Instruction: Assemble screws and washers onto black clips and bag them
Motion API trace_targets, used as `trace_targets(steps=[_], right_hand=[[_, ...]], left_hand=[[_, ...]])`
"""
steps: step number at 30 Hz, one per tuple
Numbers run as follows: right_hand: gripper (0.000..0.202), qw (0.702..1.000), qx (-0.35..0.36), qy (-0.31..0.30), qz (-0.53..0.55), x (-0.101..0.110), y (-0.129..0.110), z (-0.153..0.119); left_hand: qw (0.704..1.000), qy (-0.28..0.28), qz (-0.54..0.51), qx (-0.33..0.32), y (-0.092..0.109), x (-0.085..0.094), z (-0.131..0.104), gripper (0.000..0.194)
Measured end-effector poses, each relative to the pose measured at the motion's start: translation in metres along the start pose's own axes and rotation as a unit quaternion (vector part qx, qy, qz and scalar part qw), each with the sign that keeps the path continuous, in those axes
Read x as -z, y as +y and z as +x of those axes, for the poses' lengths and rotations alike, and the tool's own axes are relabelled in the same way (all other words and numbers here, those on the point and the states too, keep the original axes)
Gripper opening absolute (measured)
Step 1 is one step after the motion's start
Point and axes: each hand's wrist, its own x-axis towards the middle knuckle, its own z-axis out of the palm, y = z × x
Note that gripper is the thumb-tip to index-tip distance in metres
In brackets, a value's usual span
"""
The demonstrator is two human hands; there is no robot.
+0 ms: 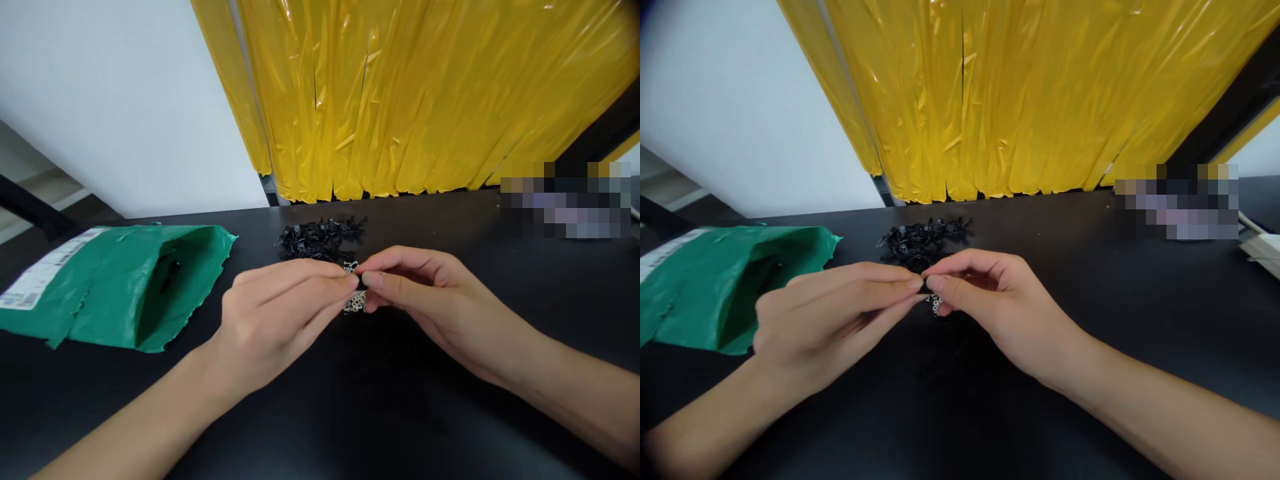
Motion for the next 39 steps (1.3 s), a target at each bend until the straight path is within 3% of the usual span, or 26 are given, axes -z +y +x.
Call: trace_targets(steps=[4, 11, 18, 23, 25, 27, 32, 35, 39], right_hand=[[0.005, 1.000, -0.014, 0.008, 0.017, -0.001, -0.001, 0.000], [0.018, 0.998, -0.015, 0.014, 0.055, -0.004, 0.008, 0.001], [0.017, 0.994, 0.090, 0.056, 0.029, -0.001, 0.007, 0.007], [0.023, 0.987, 0.142, 0.041, -0.066, -0.002, 0.006, 0.005], [0.023, 0.980, 0.162, 0.052, -0.100, -0.003, 0.007, 0.003], [0.025, 0.976, 0.174, 0.069, -0.112, -0.004, 0.008, 0.002], [0.026, 0.962, 0.207, 0.115, -0.135, -0.005, 0.010, 0.003], [0.024, 0.941, 0.237, 0.120, -0.210, -0.005, 0.012, 0.002], [0.035, 0.899, 0.285, 0.085, -0.323, -0.004, 0.013, 0.001]], left_hand=[[1.000, -0.007, -0.006, -0.022, 0.000, -0.002, 0.000, 0.013], [0.998, 0.013, 0.006, 0.056, 0.005, -0.007, 0.004, 0.012], [0.985, 0.030, -0.073, 0.154, 0.003, -0.004, 0.006, 0.010], [0.983, -0.012, -0.093, 0.155, 0.004, -0.002, 0.007, 0.010], [0.975, -0.011, -0.122, 0.186, 0.004, -0.004, 0.008, 0.007], [0.953, 0.000, -0.176, 0.248, 0.005, -0.007, 0.008, 0.004], [0.863, -0.015, -0.312, 0.398, 0.005, -0.010, 0.011, 0.006], [0.826, -0.015, -0.360, 0.434, 0.005, -0.010, 0.013, 0.008], [0.773, -0.029, -0.431, 0.464, 0.004, -0.014, 0.013, 0.012]])
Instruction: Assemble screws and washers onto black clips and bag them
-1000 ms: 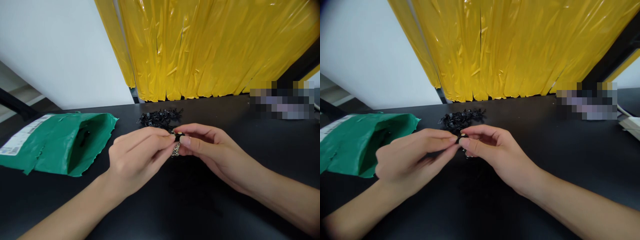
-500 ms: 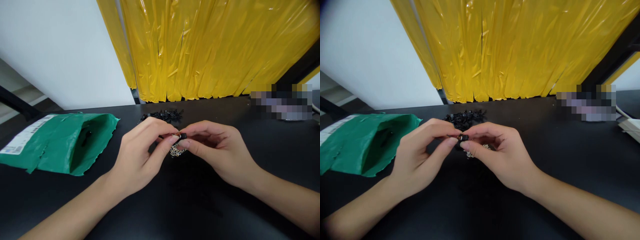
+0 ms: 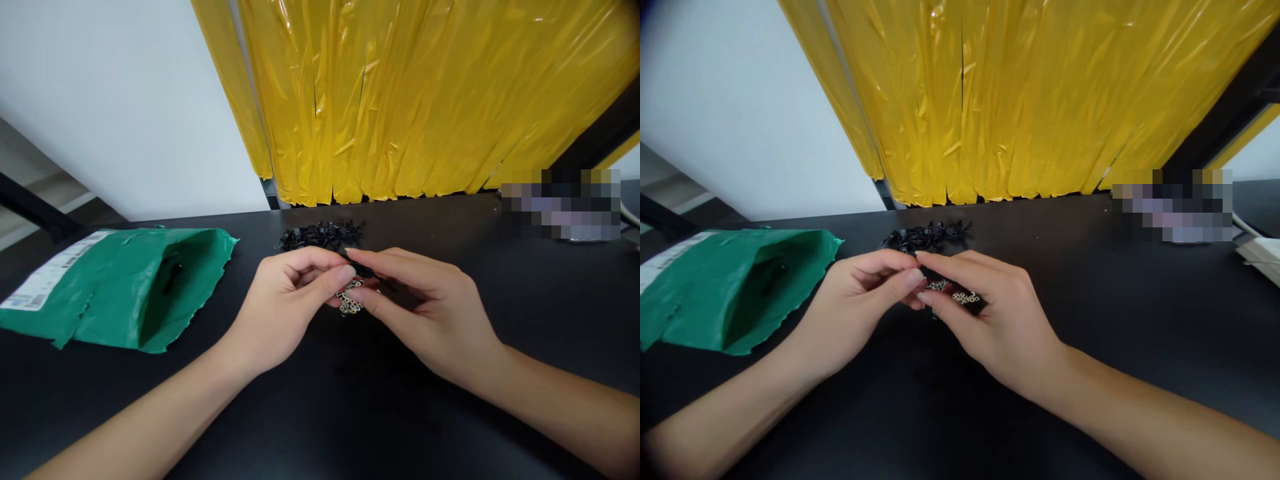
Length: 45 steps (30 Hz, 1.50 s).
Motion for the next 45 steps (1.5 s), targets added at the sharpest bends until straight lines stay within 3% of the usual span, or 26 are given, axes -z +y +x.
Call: trace_targets(steps=[4, 9, 14, 19, 31, 38, 42, 45], right_hand=[[0.034, 0.994, 0.067, 0.005, -0.082, 0.001, 0.001, 0.000], [0.036, 0.973, 0.167, 0.043, -0.154, 0.005, 0.000, 0.000], [0.029, 0.960, 0.207, 0.053, -0.181, 0.012, -0.008, 0.001], [0.026, 0.941, 0.256, 0.051, -0.216, 0.016, -0.008, -0.002], [0.023, 0.894, 0.293, 0.061, -0.334, 0.010, 0.000, 0.002], [0.024, 0.909, 0.269, 0.071, -0.309, 0.006, -0.003, 0.000], [0.026, 0.917, 0.253, 0.098, -0.292, 0.005, -0.005, 0.002], [0.025, 0.917, 0.255, 0.085, -0.293, 0.005, -0.004, 0.003]], left_hand=[[0.998, -0.013, -0.056, 0.032, -0.006, 0.000, 0.000, 0.019], [0.998, -0.024, -0.047, 0.022, -0.005, -0.002, -0.001, 0.020], [0.995, -0.054, -0.084, -0.016, -0.005, 0.000, -0.002, 0.004], [0.990, -0.066, -0.122, -0.006, -0.011, 0.002, -0.003, 0.006], [0.993, 0.012, -0.103, 0.054, -0.009, -0.010, -0.008, 0.022], [0.981, 0.010, -0.171, 0.092, -0.005, -0.010, -0.009, 0.021], [0.985, 0.006, -0.158, 0.070, -0.002, -0.012, -0.009, 0.026], [0.992, 0.043, -0.115, 0.037, -0.001, -0.014, -0.009, 0.033]])
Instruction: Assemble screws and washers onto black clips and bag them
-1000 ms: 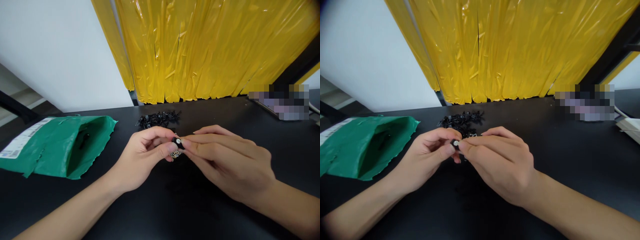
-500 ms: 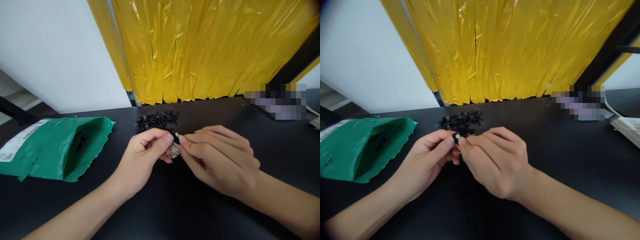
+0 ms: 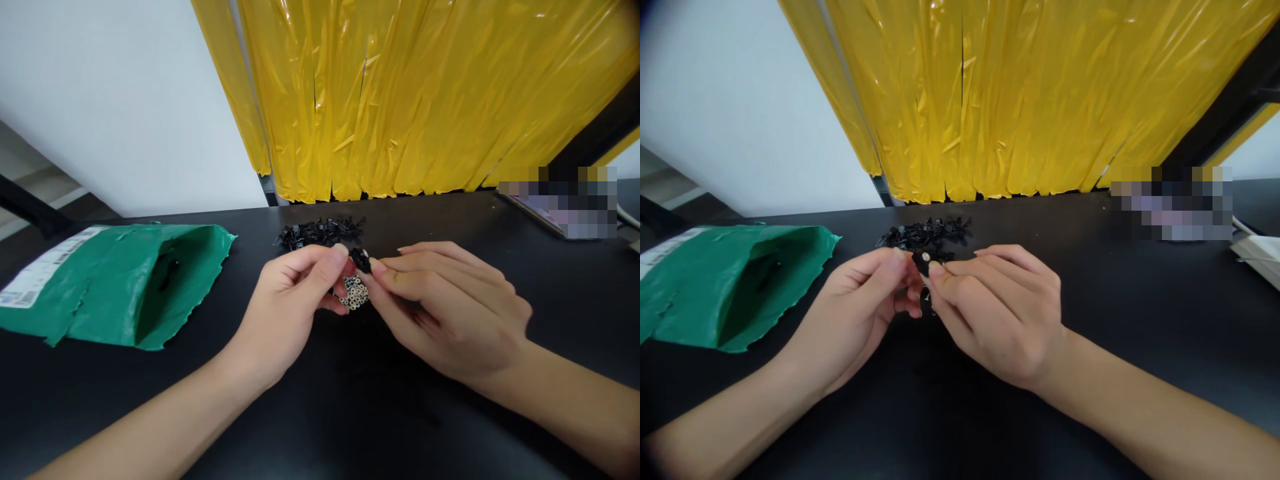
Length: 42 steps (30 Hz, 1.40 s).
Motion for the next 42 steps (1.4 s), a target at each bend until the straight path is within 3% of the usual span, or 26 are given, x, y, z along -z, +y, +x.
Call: trace_targets(steps=[3, 8, 21, 26, 30, 33, 36, 38, 42], right_hand=[[0.023, 1.000, 0.000, -0.009, 0.011, -0.001, 0.001, -0.001], [0.021, 0.999, -0.029, -0.013, 0.039, -0.002, 0.000, -0.001], [0.020, 0.991, -0.109, -0.072, 0.021, -0.004, -0.004, 0.004], [0.028, 0.997, -0.060, -0.021, 0.046, -0.006, -0.005, 0.004], [0.027, 0.998, -0.049, -0.022, 0.043, -0.003, -0.007, 0.006], [0.030, 1.000, -0.021, -0.002, 0.022, -0.002, -0.007, 0.007], [0.027, 0.996, 0.055, 0.069, -0.002, -0.005, -0.003, 0.008], [0.025, 0.992, 0.084, 0.091, -0.016, -0.008, -0.001, 0.007], [0.022, 0.993, 0.083, 0.076, -0.036, -0.009, 0.002, 0.006]], left_hand=[[0.999, 0.022, 0.037, -0.022, -0.002, -0.001, 0.002, 0.030], [0.999, 0.007, 0.024, -0.020, -0.006, 0.000, 0.006, 0.024], [0.986, -0.033, -0.124, 0.102, 0.001, 0.000, 0.009, 0.022], [0.967, -0.042, -0.193, 0.160, 0.002, 0.002, 0.012, 0.018], [0.960, -0.058, -0.212, 0.175, 0.002, 0.003, 0.015, 0.025], [0.962, -0.073, -0.215, 0.151, 0.001, 0.003, 0.013, 0.021], [0.971, -0.080, -0.204, 0.092, 0.001, 0.000, 0.008, 0.006], [0.979, -0.069, -0.179, 0.072, 0.001, -0.003, 0.006, 0.013], [0.992, -0.048, -0.107, 0.036, 0.000, -0.008, 0.004, 0.024]])
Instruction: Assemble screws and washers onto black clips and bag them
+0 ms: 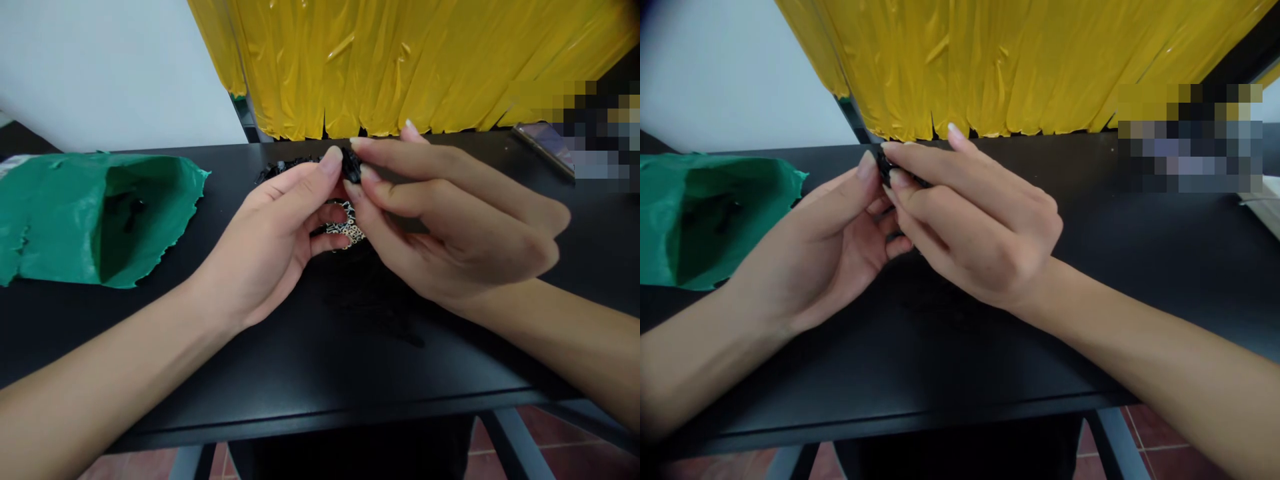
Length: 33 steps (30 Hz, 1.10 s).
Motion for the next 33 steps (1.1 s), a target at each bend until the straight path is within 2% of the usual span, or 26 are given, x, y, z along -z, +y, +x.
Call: trace_targets(steps=[5, 8, 12, 18, 23, 25, 28, 33], right_hand=[[0.025, 1.000, -0.007, 0.021, 0.005, 0.000, -0.002, 0.000], [0.024, 1.000, -0.017, 0.013, 0.006, 0.000, -0.005, 0.001], [0.023, 0.999, -0.034, 0.001, 0.010, 0.002, -0.007, 0.002], [0.027, 0.998, -0.043, -0.029, 0.030, 0.006, -0.010, 0.004], [0.027, 0.995, -0.082, -0.030, 0.041, 0.009, -0.011, 0.009], [0.026, 0.995, -0.088, -0.027, 0.042, 0.008, -0.010, 0.008], [0.023, 0.997, -0.070, -0.019, 0.037, 0.007, -0.007, 0.005], [0.022, 0.998, -0.050, -0.035, 0.014, 0.006, -0.007, 0.003]], left_hand=[[0.997, 0.006, 0.054, -0.057, 0.000, -0.002, -0.003, 0.026], [0.995, 0.014, 0.061, -0.074, 0.001, -0.002, -0.005, 0.027], [0.997, 0.020, 0.052, -0.045, 0.003, 0.001, -0.003, 0.022], [1.000, -0.002, 0.011, 0.025, 0.007, 0.009, -0.001, 0.019], [1.000, -0.004, 0.018, 0.020, 0.010, 0.004, -0.004, 0.013], [1.000, -0.003, 0.027, 0.011, 0.009, 0.001, -0.004, 0.018], [0.998, 0.015, 0.059, -0.013, 0.007, 0.000, -0.004, 0.026], [0.995, 0.033, 0.080, -0.043, 0.004, 0.000, -0.005, 0.023]])
